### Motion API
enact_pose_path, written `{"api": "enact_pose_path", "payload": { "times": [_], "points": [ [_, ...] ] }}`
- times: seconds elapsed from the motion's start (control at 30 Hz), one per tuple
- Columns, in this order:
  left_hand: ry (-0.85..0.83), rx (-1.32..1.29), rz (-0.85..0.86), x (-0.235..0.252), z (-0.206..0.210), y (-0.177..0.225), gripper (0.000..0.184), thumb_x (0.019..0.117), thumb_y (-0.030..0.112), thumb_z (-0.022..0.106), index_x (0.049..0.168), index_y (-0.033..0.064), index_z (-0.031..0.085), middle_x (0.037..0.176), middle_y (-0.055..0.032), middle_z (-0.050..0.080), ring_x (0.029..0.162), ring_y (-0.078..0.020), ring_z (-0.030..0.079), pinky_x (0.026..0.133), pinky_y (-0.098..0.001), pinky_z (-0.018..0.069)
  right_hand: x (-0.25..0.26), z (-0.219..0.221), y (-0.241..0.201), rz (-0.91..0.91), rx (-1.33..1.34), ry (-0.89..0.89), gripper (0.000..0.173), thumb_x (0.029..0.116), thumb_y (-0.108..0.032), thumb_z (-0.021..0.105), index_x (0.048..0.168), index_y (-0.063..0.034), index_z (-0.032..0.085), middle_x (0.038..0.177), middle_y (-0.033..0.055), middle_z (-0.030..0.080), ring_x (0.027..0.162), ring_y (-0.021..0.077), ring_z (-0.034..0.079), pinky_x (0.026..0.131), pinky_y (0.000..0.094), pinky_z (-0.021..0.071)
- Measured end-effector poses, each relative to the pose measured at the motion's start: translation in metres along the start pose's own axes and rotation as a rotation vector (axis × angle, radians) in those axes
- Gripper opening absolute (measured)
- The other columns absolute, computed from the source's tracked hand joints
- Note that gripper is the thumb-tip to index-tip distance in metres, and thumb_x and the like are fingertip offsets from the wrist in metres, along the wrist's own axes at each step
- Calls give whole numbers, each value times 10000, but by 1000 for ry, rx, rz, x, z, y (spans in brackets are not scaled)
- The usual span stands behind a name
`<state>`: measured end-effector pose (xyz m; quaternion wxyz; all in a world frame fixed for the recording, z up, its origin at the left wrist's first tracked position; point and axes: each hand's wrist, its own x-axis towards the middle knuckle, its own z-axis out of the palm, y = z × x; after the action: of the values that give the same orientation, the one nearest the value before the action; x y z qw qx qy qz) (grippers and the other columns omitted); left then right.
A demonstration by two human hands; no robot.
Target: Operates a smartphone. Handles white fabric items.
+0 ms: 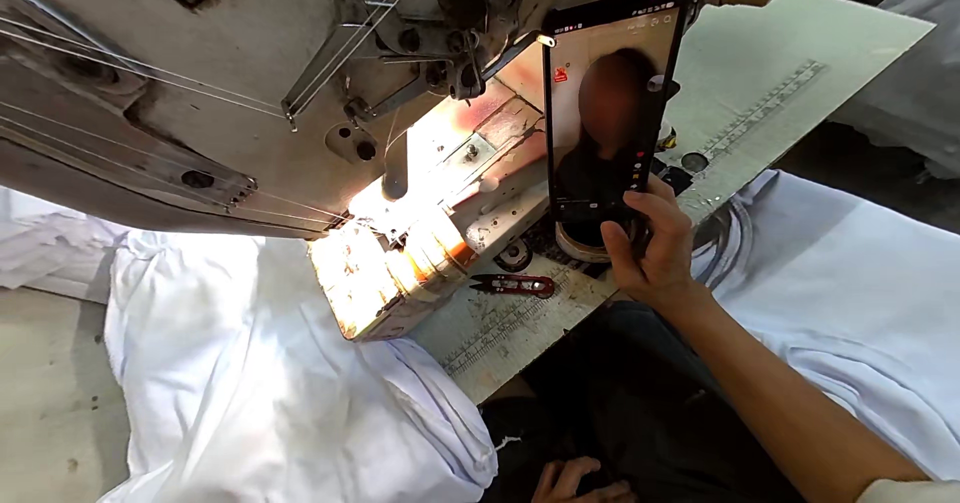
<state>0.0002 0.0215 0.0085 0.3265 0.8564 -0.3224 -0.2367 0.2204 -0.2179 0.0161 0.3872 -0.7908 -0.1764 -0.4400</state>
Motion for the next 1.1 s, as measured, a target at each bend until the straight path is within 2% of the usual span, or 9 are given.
{"api": "enact_pose_path", "payload": {
  "times": [0.1, 0.23, 0.3, 0.47, 0.67, 0.83, 1.0, 1.1],
  "points": [
    [38, 9, 12, 2, 3, -2, 351, 907, -47, 599, 1152, 123, 784, 1192, -19, 762, 1216, -296, 649, 1027, -498, 481, -1, 0, 1, -3, 6, 2, 330, 1049, -178, 510, 1365, -130, 433, 1454, 150, 503, 1341, 177, 524, 1054, 322, 479],
    [101, 67, 59, 9, 7, -4, 243, 856, -49, 639, 985, 97, 784, 968, -59, 764, 1052, -285, 688, 961, -463, 518, 0, 0, 1, -11, 4, 6, 321, 1048, -179, 506, 1357, -122, 437, 1442, 154, 509, 1319, 177, 542, 1032, 322, 496],
    [95, 96, 68, 11, 6, -1, 219, 847, -55, 640, 952, 85, 772, 923, -71, 751, 1006, -288, 691, 935, -454, 525, 0, -1, 1, -14, -2, 4, 322, 1051, -179, 505, 1359, -117, 432, 1451, 156, 505, 1330, 181, 536, 1042, 321, 489],
    [105, 78, 54, 7, 9, -1, 261, 842, -71, 621, 980, 82, 783, 928, -70, 761, 995, -291, 694, 947, -457, 515, 0, 0, 1, -10, -1, 6, 334, 1048, -181, 505, 1370, -129, 433, 1446, 147, 502, 1314, 174, 541, 1025, 312, 496],
    [100, 15, 26, 0, 14, -4, 357, 846, -82, 595, 1088, 96, 788, 1077, -58, 777, 1095, -280, 688, 1005, -468, 487, 0, 0, 0, -12, -4, 5, 327, 1044, -167, 503, 1358, -112, 434, 1433, 165, 507, 1321, 187, 535, 1035, 322, 487],
    [172, 0, 42, -3, 20, -7, 343, 879, -61, 593, 1104, 100, 795, 1126, -46, 777, 1104, -261, 694, 999, -452, 495, 0, 0, 0, -11, -3, 11, 326, 1042, -164, 508, 1357, -113, 440, 1431, 164, 512, 1327, 190, 532, 1044, 329, 484],
    [237, 16, 67, -1, 25, -10, 257, 846, -46, 616, 990, 74, 792, 968, -75, 773, 1013, -282, 697, 955, -427, 516, 0, 0, 1, -11, 4, 10, 334, 1041, -164, 510, 1364, -121, 441, 1435, 166, 509, 1325, 191, 536, 1041, 330, 490],
    [248, 28, 87, 1, 26, -11, 235, 842, -37, 615, 962, 72, 785, 941, -78, 764, 1003, -281, 693, 950, -416, 515, 0, 0, 1, -11, 6, 7, 322, 1047, -170, 507, 1357, -116, 440, 1441, 167, 504, 1329, 187, 533, 1043, 323, 487]
  ]
}}
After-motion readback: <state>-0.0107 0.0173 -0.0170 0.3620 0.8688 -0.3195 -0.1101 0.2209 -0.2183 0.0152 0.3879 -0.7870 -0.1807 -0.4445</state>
